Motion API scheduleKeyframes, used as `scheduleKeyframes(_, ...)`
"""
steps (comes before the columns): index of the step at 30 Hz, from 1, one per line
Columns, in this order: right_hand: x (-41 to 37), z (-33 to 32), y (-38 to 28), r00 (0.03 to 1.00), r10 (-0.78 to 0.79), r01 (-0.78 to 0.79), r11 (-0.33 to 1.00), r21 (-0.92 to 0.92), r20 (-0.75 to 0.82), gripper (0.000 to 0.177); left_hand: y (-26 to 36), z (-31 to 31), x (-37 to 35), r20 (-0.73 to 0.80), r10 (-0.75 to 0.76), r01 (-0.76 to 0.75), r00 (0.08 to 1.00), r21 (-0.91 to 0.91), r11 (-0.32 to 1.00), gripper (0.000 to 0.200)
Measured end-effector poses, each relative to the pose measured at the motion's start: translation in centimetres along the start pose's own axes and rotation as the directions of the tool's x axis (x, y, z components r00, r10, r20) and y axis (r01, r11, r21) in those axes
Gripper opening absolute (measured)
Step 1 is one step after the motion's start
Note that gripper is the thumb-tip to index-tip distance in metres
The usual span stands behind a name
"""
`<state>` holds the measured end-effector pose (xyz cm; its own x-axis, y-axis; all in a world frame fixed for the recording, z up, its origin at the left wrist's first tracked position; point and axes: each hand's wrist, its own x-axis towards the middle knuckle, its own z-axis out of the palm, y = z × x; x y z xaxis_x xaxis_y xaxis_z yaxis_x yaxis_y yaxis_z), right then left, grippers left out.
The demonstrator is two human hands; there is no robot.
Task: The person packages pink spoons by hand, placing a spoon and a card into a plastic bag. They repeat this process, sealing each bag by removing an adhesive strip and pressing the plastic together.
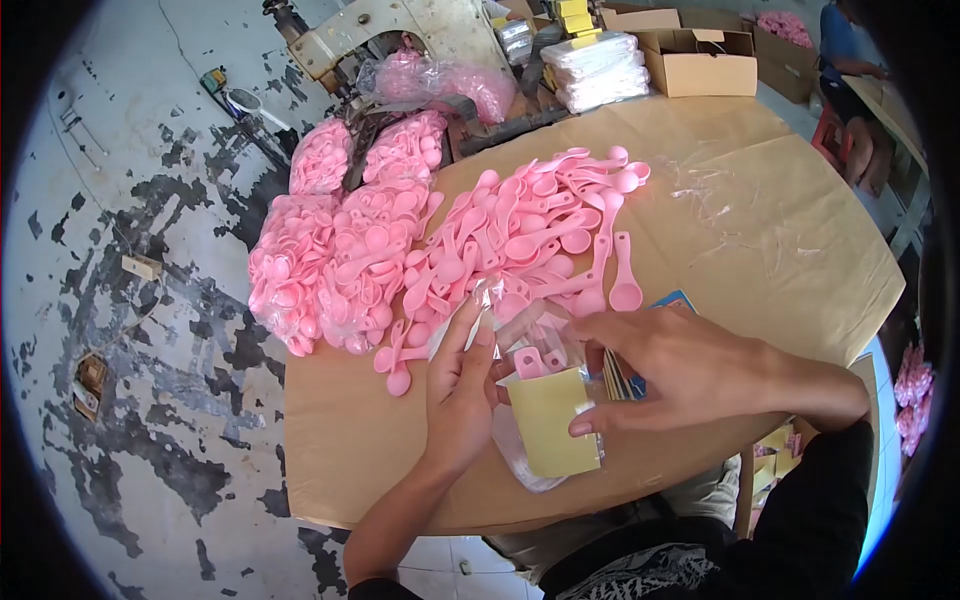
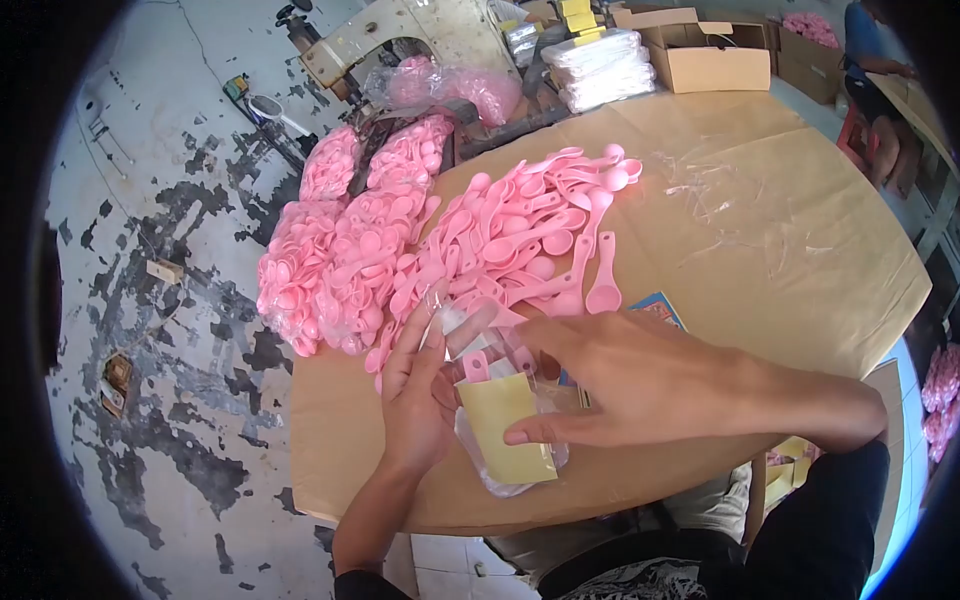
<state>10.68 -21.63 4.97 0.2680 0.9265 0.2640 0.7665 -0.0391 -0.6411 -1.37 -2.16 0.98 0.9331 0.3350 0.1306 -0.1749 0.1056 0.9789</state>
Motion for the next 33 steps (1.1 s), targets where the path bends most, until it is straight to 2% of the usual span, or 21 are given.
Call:
scheduleKeyframes(1, 0.0, 0.1, -0.2, 0.999, 0.012, -0.012, 1.0, -0.022, 0.034, 0.042, 0.2, 0.3, 0.0, 0.003, 0.029, -0.029, 1.0, -0.019, 0.999, 0.047)
scheduleKeyframes(5, 0.6, 0.7, 1.8, 0.999, 0.004, -0.013, 0.975, 0.221, 0.041, 0.021, 0.4, 0.4, -0.3, 0.082, -0.039, 0.051, 0.996, -0.145, 0.988, 0.046)
scheduleKeyframes(7, 0.7, 1.0, 1.8, 0.999, 0.019, -0.006, 0.963, 0.271, -0.047, 0.014, 0.8, 0.3, -0.6, 0.122, -0.045, 0.07, 0.991, -0.205, 0.976, 0.046)
scheduleKeyframes(10, 0.9, 2.1, 2.4, 0.99, 0.063, -0.008, 0.92, 0.391, -0.128, 0.011, -0.2, -1.0, -0.4, 0.156, -0.178, 0.193, 0.972, -0.09, 0.977, 0.044)
scheduleKeyframes(13, 0.9, 2.4, 2.5, 0.989, 0.115, -0.057, 0.879, 0.473, -0.094, 0.009, -1.0, -1.0, -0.3, 0.159, -0.192, 0.182, 0.968, 0.074, 0.981, 0.042)
scheduleKeyframes(16, 0.8, 2.4, 2.9, 0.991, 0.096, -0.039, 0.872, 0.488, -0.092, 0.009, -1.1, -0.8, -0.4, 0.163, -0.205, 0.206, 0.965, 0.011, 0.978, 0.042)
scheduleKeyframes(18, 0.7, 2.5, 3.0, 0.984, 0.077, 0.017, 0.853, 0.522, -0.158, 0.009, 0.1, -0.1, -0.2, 0.209, -0.223, 0.219, 0.952, 0.043, 0.975, 0.04)
scheduleKeyframes(22, 0.7, 2.0, 3.0, 0.981, 0.123, -0.03, 0.859, 0.512, -0.149, 0.01, -0.3, -0.2, 0.2, 0.226, -0.244, 0.227, 0.943, 0.098, 0.969, 0.041)
scheduleKeyframes(25, 0.6, 1.8, 3.1, 0.981, 0.12, -0.035, 0.884, 0.467, -0.154, 0.013, -0.5, -0.5, 0.1, 0.227, -0.219, 0.213, 0.949, 0.051, 0.976, 0.041)
scheduleKeyframes(30, 0.4, 1.4, 3.4, 0.97, 0.045, 0.041, 0.939, 0.343, -0.24, 0.017, -0.8, -0.7, -0.2, 0.227, -0.04, 0.024, 0.973, 0.072, 0.997, 0.037)
scheduleKeyframes(31, 0.4, 1.4, 3.4, 0.968, 0.054, 0.045, 0.923, 0.382, -0.244, 0.017, -0.6, -0.5, -0.2, 0.234, 0.001, -0.018, 0.972, 0.073, 0.997, 0.038)
scheduleKeyframes(33, 0.4, 1.5, 3.3, 0.964, 0.073, 0.054, 0.888, 0.457, -0.255, 0.018, -0.9, 0.2, -0.2, 0.241, 0.047, -0.025, 0.969, -0.094, 0.995, 0.039)
